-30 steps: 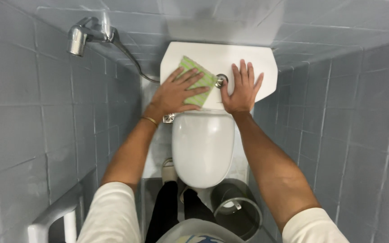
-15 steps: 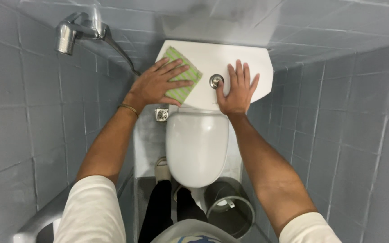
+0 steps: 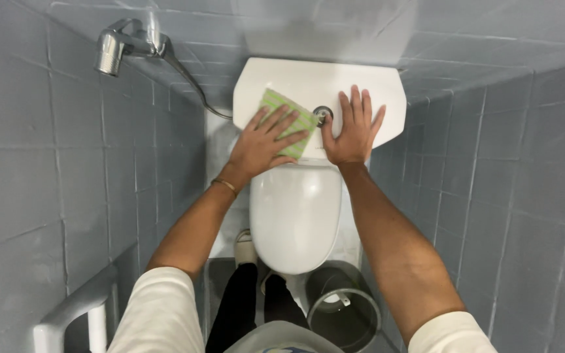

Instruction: Wiping the surfaces of a toilet tank and bathroom walls with a cloth.

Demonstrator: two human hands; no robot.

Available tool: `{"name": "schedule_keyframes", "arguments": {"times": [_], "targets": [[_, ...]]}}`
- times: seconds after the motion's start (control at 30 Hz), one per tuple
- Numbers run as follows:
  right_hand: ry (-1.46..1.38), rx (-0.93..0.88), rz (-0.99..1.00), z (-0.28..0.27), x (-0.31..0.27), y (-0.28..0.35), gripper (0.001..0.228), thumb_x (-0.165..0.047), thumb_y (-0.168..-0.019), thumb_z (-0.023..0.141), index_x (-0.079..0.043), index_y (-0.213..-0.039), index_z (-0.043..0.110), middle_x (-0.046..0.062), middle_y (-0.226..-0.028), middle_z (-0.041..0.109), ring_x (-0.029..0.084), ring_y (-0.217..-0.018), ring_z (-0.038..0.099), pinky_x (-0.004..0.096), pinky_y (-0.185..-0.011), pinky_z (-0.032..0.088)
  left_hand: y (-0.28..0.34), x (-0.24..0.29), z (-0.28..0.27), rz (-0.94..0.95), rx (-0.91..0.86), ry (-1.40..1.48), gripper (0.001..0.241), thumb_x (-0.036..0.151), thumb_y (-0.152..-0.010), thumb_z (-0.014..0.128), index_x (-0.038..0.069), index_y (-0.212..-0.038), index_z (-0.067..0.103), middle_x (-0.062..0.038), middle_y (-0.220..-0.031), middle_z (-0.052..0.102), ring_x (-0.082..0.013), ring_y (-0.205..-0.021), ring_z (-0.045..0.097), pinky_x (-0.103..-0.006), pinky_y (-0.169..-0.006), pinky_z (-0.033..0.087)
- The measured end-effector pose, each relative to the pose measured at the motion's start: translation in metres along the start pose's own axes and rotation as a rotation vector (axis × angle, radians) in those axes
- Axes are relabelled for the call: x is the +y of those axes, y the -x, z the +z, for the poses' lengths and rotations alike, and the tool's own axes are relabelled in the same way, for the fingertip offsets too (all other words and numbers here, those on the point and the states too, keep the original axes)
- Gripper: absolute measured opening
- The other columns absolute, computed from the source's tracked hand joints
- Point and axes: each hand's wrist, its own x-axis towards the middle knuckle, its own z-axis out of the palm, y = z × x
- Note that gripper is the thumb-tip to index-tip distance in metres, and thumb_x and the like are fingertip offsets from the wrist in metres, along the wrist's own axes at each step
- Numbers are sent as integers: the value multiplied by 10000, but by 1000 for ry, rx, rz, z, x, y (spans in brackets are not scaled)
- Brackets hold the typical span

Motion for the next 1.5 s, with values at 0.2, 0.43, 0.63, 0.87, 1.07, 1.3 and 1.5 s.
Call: {"name": "schedule_keyframes", "arguments": {"times": [0.2,0.43,0.63,0.87,1.07,1.3,1.5], "targets": [[16,26,-31,1,1,0,552,-401,-906,647,-187,-1413,614,72,-1528,532,309,-1437,439,646,-1171,157,-22,-7,-4,137,-38,102,669,751,-897,521,398,-1466,510,-35,-1609,403,-277,-1475,380,-515,-1206,261],[9,20,-32,2,4,1,554,-387,-898,659,-200,-1417,601,64,-1532,527,301,-1438,437,645,-1174,155,-42,-37,1,191,-51,146,818,907,-770,499,438,-1440,535,-8,-1579,462,-228,-1460,417,-449,-1221,238],[12,34,-30,-3,-1,-1,552,-397,-911,648,-188,-1420,602,75,-1527,534,316,-1432,453,648,-1170,174,-57,-26,6,-84,48,16,759,864,-841,534,396,-1438,556,-43,-1570,446,-260,-1468,373,-505,-1212,235],[19,24,-19,-2,-1,0,555,-426,-916,633,-182,-1415,613,75,-1532,533,311,-1440,439,648,-1172,157,-60,-24,8,-98,83,-25,787,868,-831,538,391,-1456,536,-70,-1560,449,-289,-1456,389,-529,-1184,267],[11,41,-35,-1,0,-2,548,-424,-921,638,-171,-1407,630,83,-1524,546,317,-1429,455,646,-1166,162,-63,-22,-4,-123,106,-3,747,820,-838,583,370,-1434,563,-71,-1536,482,-284,-1448,407,-521,-1191,269],[0,68,-28,3,2,1,556,-444,-915,633,-175,-1401,637,81,-1519,553,315,-1425,464,648,-1170,167,-58,-24,0,-139,95,49,483,581,-980,548,318,-1379,615,-68,-1491,531,-272,-1432,436,-509,-1191,269],[-18,82,-22,4,3,1,534,-431,-912,640,-179,-1382,650,75,-1499,570,304,-1417,476,641,-1172,174,-57,-23,4,-276,141,-25,576,463,-949,600,212,-1465,548,-73,-1506,521,-256,-1429,446,-468,-1188,293]]}}
